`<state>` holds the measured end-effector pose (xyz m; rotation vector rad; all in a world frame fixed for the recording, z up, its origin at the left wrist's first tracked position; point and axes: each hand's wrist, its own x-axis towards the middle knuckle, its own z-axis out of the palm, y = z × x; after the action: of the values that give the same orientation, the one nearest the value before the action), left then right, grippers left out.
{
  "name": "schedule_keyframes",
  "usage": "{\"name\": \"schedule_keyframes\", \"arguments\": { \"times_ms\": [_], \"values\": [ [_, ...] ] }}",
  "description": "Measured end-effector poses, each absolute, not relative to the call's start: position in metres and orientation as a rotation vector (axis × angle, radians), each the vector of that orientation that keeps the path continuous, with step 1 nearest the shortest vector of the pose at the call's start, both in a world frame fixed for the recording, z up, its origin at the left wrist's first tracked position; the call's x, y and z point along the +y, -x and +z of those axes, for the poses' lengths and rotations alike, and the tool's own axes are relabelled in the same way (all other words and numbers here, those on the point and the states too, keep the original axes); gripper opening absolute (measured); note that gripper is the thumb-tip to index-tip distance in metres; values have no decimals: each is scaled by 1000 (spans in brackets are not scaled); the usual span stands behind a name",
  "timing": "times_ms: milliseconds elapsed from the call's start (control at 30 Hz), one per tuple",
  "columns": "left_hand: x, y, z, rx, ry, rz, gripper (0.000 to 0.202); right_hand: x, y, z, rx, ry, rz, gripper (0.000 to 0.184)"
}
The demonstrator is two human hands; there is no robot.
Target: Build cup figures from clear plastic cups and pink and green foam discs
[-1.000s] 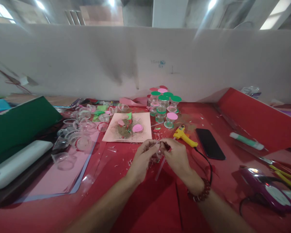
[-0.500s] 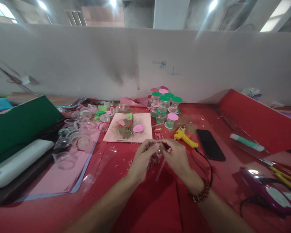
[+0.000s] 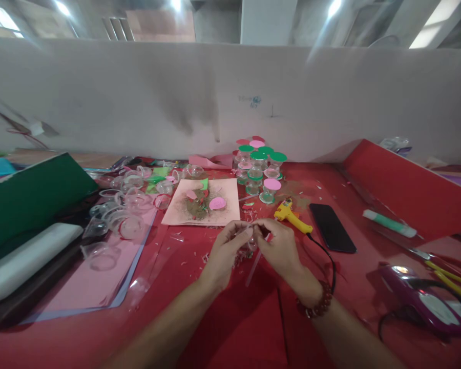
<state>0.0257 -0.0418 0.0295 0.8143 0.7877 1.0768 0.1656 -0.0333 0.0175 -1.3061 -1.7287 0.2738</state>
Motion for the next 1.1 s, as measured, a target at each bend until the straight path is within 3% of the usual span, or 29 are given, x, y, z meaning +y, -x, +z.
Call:
{"name": "schedule_keyframes", "arguments": {
  "times_ms": [1100],
  "values": [
    [-39, -24, 31, 819, -821, 1058, 22, -33, -166, 17, -1817, 1375, 334, 14]
  ]
}}
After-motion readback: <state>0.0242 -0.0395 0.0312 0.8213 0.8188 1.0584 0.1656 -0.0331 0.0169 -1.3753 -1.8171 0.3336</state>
